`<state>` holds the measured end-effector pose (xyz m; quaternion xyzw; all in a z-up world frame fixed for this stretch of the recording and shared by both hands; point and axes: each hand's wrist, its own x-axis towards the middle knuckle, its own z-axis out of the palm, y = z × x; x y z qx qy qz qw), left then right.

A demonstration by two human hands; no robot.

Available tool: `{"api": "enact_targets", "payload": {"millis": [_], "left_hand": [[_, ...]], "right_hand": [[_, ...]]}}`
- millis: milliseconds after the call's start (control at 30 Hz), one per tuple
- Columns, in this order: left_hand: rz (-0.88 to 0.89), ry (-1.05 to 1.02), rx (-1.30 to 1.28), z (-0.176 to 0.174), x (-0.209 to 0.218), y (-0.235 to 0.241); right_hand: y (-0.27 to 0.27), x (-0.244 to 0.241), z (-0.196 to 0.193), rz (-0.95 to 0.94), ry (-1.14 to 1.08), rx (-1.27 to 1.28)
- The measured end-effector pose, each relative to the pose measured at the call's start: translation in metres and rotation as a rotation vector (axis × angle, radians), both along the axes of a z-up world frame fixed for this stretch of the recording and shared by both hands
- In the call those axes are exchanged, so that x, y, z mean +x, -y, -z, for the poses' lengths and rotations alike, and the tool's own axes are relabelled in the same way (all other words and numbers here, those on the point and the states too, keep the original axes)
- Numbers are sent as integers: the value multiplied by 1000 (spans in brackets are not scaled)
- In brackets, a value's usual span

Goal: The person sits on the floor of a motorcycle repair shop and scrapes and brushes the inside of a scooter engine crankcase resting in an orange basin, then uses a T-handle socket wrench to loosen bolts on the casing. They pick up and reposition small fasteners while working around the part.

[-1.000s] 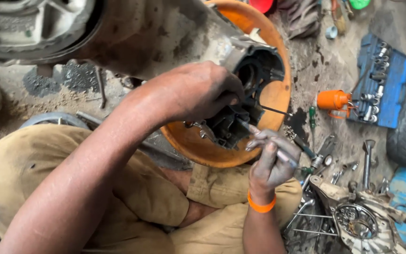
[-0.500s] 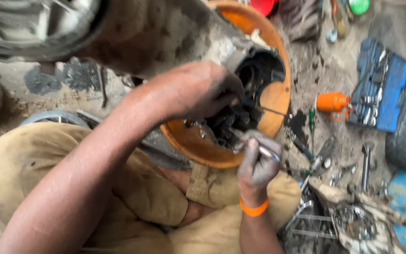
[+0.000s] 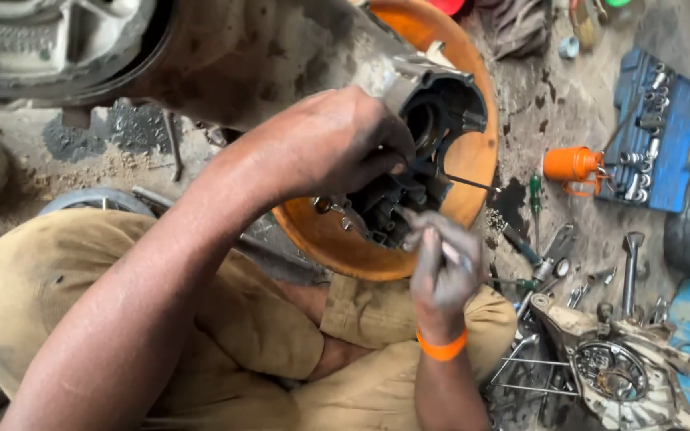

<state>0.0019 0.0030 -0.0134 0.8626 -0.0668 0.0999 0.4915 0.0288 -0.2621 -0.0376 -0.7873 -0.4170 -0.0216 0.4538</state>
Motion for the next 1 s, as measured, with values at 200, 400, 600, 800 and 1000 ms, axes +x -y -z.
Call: {"api": "enact_targets", "payload": {"millis": [200,400,600,800,1000], "left_hand": [[10,-85,23,-7,-2,-5],[3,42,-76,3,0,-2],[27,1,-88,0,0,-5],[-13,-133,-71,-6,1,-3],[55,-54,-74,-1,1,0]], "right_hand": [[14,7,18,71,53,170],[14,3,3,11,15,197],[22,-5,0,42,25,187],[5,-21,-17,148,200,167],[-2,-10,-17,24,-68,69]]}}
